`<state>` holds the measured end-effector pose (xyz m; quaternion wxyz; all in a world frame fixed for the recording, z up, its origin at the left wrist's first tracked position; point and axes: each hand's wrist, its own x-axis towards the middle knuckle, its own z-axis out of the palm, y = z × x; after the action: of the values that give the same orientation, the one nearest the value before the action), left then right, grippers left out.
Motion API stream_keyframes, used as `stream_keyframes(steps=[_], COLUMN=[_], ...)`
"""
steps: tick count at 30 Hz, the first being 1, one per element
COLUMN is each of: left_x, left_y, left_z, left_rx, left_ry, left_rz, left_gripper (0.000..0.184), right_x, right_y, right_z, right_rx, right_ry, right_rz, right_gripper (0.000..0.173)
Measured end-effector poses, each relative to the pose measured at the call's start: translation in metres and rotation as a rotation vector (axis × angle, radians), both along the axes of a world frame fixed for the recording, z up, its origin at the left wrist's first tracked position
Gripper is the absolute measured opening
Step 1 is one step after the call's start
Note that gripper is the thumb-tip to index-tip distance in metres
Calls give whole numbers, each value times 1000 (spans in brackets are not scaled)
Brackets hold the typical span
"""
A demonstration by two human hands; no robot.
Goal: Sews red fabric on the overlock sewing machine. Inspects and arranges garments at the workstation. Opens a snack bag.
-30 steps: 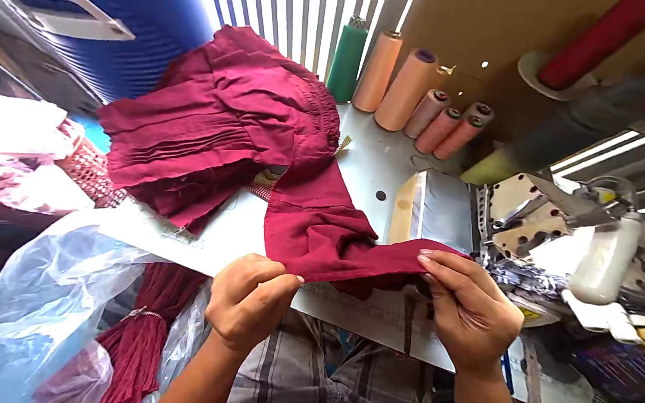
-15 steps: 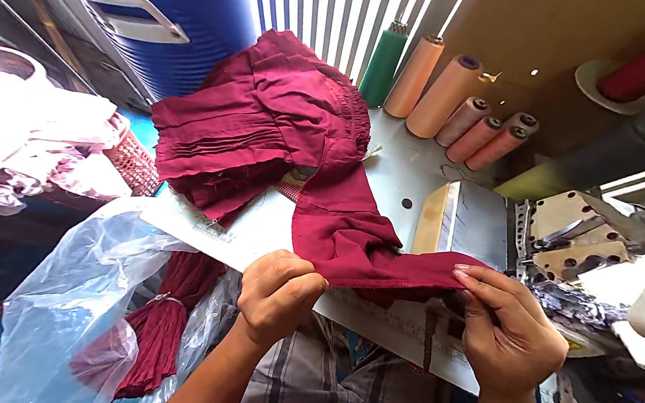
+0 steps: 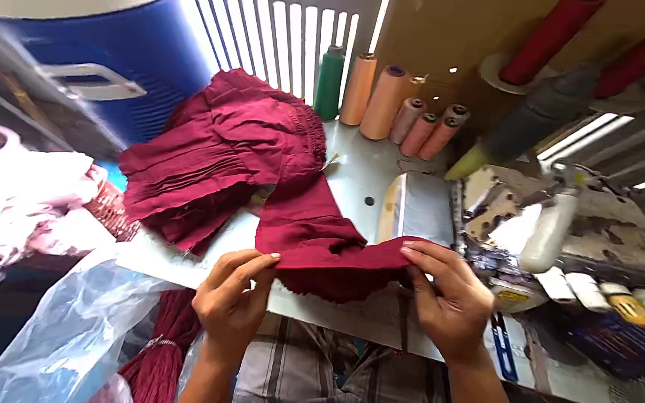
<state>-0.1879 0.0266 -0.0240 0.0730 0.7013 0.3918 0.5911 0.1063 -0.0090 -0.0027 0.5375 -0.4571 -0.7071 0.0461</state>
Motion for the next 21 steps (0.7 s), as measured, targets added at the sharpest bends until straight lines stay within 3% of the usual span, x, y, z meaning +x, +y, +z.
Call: stream_keyframes(steps=[3,6,10,13,15,18,21], left_x=[2,0,20,79,118,162,213], left_y=[3,19,93,139,120,39,-19], left_z=[0,10,63,115,132,100,67], left_rx=[-209,-207,55,65,51,157,280], left_ry=[-150,-165,139,497,584,376,403], left_rz=[-139,-132,-177,-200,-274,-481,-628], left_gripper=[18,15,24,51,61,23,15], right_x=[7,29,68,86,94,99,100], right_y=[-31,-76,-109,-109,-104,-100,-92], right_z=[4,8,13,17,19,16,11], right_rx=[-20,33,113,127,72,-3,-21], right_ry=[101,170,195,69,-12,-77,-114], right_rz=[31,-171,-574,-729,-789,-842,-878], right_gripper=[24,20,20,21,24,27,27])
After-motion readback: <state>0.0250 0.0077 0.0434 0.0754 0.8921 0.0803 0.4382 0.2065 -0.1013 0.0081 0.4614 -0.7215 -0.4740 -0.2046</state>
